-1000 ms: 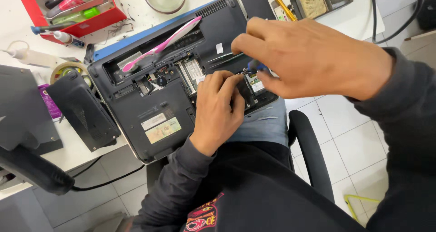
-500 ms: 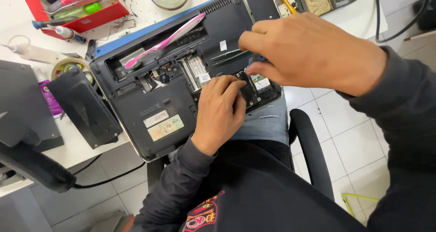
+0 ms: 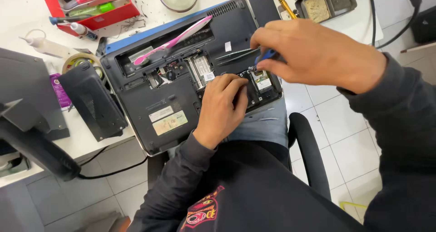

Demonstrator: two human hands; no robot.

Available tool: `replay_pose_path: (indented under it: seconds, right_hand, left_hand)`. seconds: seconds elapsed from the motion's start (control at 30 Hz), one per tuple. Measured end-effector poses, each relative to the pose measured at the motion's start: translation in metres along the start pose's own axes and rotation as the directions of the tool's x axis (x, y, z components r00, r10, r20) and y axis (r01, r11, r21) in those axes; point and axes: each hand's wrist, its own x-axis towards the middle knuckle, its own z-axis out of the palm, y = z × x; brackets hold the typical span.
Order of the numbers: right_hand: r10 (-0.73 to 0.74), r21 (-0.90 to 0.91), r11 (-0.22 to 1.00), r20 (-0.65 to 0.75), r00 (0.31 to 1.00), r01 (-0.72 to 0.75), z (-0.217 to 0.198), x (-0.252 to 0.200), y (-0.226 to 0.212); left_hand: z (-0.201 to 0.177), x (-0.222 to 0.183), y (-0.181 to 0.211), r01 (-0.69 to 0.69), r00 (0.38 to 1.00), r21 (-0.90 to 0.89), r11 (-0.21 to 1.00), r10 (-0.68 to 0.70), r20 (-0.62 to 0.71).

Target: The person places a hard drive into the drive bay of an open laptop and secures it with multiple screws using a screwdriver. The person repeatedly tightens and adjusts the screws to ensure the drive is firmly mounted.

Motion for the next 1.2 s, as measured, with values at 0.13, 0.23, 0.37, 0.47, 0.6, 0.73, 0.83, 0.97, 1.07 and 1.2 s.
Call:
replay_pose_path:
  seconds: [0.13, 0.23, 0.37, 0.47, 0.6, 0.73, 0.83, 0.97, 1.07, 1.2]
  right_hand:
    - [0.086, 0.103, 0.992, -0.072, 0.994, -0.078, -0.014, -0.014, -0.003]
    - [0.172, 0.268, 0.957, -0.223, 0.959, -0.109, -0.009, -0.022, -0.009]
    - [0.29, 0.452, 0.886, -0.374, 0.881, -0.1, 0.01, -0.027, -0.017]
    - [0.35, 0.494, 0.862, -0.416, 0.84, -0.115, 0.023, -0.031, -0.02]
    - [0.391, 0.501, 0.856, -0.462, 0.796, -0.129, 0.036, -0.031, -0.022]
    - [0.394, 0.519, 0.846, -0.456, 0.798, -0.121, 0.04, -0.028, -0.027]
    - [0.427, 0.551, 0.825, -0.461, 0.778, -0.127, 0.042, -0.028, -0.028]
    - [0.431, 0.55, 0.826, -0.473, 0.769, -0.125, 0.043, -0.027, -0.028]
    - [0.433, 0.556, 0.823, -0.477, 0.765, -0.119, 0.041, -0.028, -0.029]
    - [0.456, 0.576, 0.807, -0.47, 0.756, -0.128, 0.041, -0.032, -0.03]
  left_hand:
    - [-0.005, 0.002, 0.0, 0.008, 0.999, -0.04, 0.999, -0.01, -0.047]
    - [-0.011, 0.009, 0.0, 0.026, 0.989, -0.04, 0.999, -0.032, -0.144]
    - [-0.014, 0.019, -0.002, -0.025, 0.968, -0.043, 0.999, 0.014, -0.252]
    - [-0.014, 0.024, -0.003, -0.03, 0.957, -0.05, 0.998, 0.014, -0.29]
    - [-0.016, 0.032, -0.004, -0.066, 0.942, -0.069, 0.995, 0.039, -0.332]
    - [-0.013, 0.031, -0.008, -0.057, 0.941, -0.023, 0.998, 0.046, -0.335]
    - [-0.011, 0.03, -0.01, -0.083, 0.936, -0.014, 0.996, 0.073, -0.344]
    - [-0.012, 0.03, -0.008, -0.098, 0.929, 0.028, 0.995, 0.102, -0.357]
    - [-0.011, 0.029, -0.011, -0.123, 0.923, 0.108, 0.986, 0.154, -0.351]
    - [-0.011, 0.03, -0.008, -0.14, 0.924, 0.181, 0.973, 0.194, -0.328]
